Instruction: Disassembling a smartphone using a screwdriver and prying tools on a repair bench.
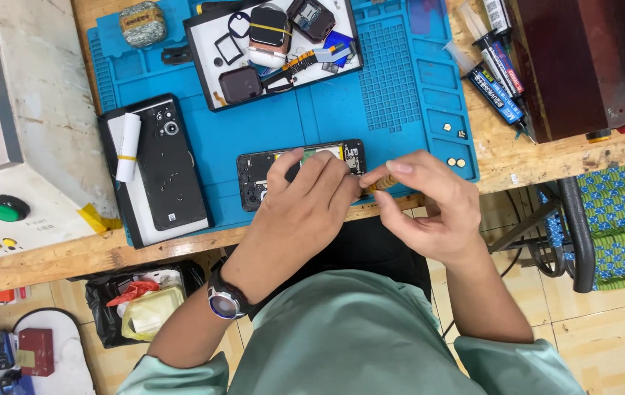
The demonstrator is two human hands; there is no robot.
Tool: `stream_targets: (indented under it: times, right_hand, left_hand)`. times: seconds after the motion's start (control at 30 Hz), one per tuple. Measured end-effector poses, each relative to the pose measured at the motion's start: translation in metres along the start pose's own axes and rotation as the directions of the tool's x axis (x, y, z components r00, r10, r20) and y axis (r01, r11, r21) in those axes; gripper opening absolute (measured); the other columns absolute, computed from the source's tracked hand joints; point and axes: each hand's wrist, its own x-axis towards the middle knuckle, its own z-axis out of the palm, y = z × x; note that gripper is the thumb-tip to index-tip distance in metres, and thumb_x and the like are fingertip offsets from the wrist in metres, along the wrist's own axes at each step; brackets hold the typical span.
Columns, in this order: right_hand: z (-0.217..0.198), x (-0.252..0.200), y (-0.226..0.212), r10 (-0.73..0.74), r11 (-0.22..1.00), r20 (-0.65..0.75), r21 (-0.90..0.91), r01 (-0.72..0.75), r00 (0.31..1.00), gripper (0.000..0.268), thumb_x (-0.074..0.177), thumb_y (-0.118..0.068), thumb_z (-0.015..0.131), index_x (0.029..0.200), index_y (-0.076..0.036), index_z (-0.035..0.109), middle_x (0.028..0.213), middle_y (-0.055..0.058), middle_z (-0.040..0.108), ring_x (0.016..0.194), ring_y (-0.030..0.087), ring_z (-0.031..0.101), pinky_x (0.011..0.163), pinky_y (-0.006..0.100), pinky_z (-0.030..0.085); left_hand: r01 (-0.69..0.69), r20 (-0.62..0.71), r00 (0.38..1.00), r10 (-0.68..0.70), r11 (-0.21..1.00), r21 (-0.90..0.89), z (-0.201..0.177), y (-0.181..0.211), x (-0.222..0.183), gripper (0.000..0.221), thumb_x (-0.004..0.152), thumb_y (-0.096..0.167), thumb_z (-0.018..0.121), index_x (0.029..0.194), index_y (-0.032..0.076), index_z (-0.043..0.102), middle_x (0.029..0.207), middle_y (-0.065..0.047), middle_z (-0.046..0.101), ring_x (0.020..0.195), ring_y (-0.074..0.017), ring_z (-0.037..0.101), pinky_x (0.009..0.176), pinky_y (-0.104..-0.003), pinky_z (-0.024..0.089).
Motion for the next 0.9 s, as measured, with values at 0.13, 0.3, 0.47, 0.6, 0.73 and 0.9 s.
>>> stream_targets:
  times: [0.13, 0.3, 0.47, 0.6, 0.73, 0.9]
  right_hand:
    - [0.0, 0.0, 0.0, 0.009, 0.996, 0.016, 0.094, -0.011, 1.0, 0.044, 0.09, 0.002, 0.064, 0.125, -0.01, 0.041, 0.104, 0.023, 0.057, 0.094, 0.033, 0.066, 0.083, 0.036, 0.057]
    - [0.006, -0.002, 0.007, -0.069, 0.984, 0.034, 0.169, 0.062, 0.997, 0.049, 0.085, 0.007, 0.069, 0.124, -0.008, 0.042, 0.097, 0.028, 0.057, 0.087, 0.033, 0.062, 0.073, 0.035, 0.055]
    - [0.007, -0.006, 0.014, -0.024, 0.943, 0.042, 0.333, 0.009, 0.999, 0.042, 0.089, 0.001, 0.054, 0.124, -0.013, 0.038, 0.1, 0.031, 0.054, 0.091, 0.039, 0.065, 0.085, 0.044, 0.061]
    - [0.008, -0.003, 0.015, -0.057, 0.941, 0.058, 0.336, 0.034, 0.997, 0.042, 0.089, 0.004, 0.051, 0.125, -0.013, 0.036, 0.092, 0.022, 0.052, 0.087, 0.03, 0.059, 0.08, 0.039, 0.059]
    - [0.01, -0.006, 0.017, -0.083, 0.963, 0.043, 0.259, 0.069, 0.996, 0.035, 0.093, -0.012, 0.05, 0.125, -0.013, 0.036, 0.098, 0.022, 0.053, 0.09, 0.033, 0.061, 0.084, 0.041, 0.055]
    - [0.009, -0.001, 0.011, -0.066, 0.937, 0.079, 0.349, 0.034, 0.995, 0.038, 0.093, -0.007, 0.049, 0.128, -0.014, 0.035, 0.09, 0.019, 0.057, 0.081, 0.029, 0.062, 0.077, 0.039, 0.056]
  left_hand:
    - [0.144, -0.025, 0.988, -0.15, 0.978, -0.149, -0.007, -0.001, -0.006, 0.01, 0.097, 0.009, 0.05, 0.092, 0.017, 0.052, 0.093, 0.002, 0.052, 0.096, -0.0158, 0.053, 0.093, -0.035, 0.032]
    - [0.439, 0.011, 0.894, -0.447, 0.873, -0.211, -0.036, -0.037, -0.045, 0.016, 0.092, 0.001, 0.059, 0.091, 0.015, 0.052, 0.093, -0.001, 0.05, 0.095, -0.0216, 0.052, 0.083, -0.037, 0.027]
    - [0.669, 0.201, 0.728, -0.655, 0.743, 0.0, -0.03, -0.074, -0.093, 0.004, 0.099, 0.016, 0.051, 0.095, 0.015, 0.052, 0.088, -0.004, 0.042, 0.084, -0.024, 0.04, 0.074, -0.037, 0.028]
    - [0.659, 0.183, 0.737, -0.651, 0.752, 0.02, -0.018, -0.079, -0.105, 0.008, 0.097, 0.023, 0.055, 0.093, 0.016, 0.054, 0.086, -0.003, 0.044, 0.083, -0.0242, 0.04, 0.07, -0.038, 0.028]
    - [0.655, 0.158, 0.747, -0.646, 0.756, -0.006, -0.018, -0.082, -0.107, 0.007, 0.096, 0.024, 0.057, 0.094, 0.018, 0.06, 0.087, -0.002, 0.045, 0.084, -0.0243, 0.041, 0.069, -0.039, 0.027]
    - [0.675, 0.156, 0.734, -0.661, 0.735, -0.062, -0.025, -0.082, -0.106, 0.005, 0.097, 0.018, 0.054, 0.097, 0.016, 0.059, 0.09, -0.004, 0.048, 0.088, -0.0257, 0.042, 0.072, -0.04, 0.026]
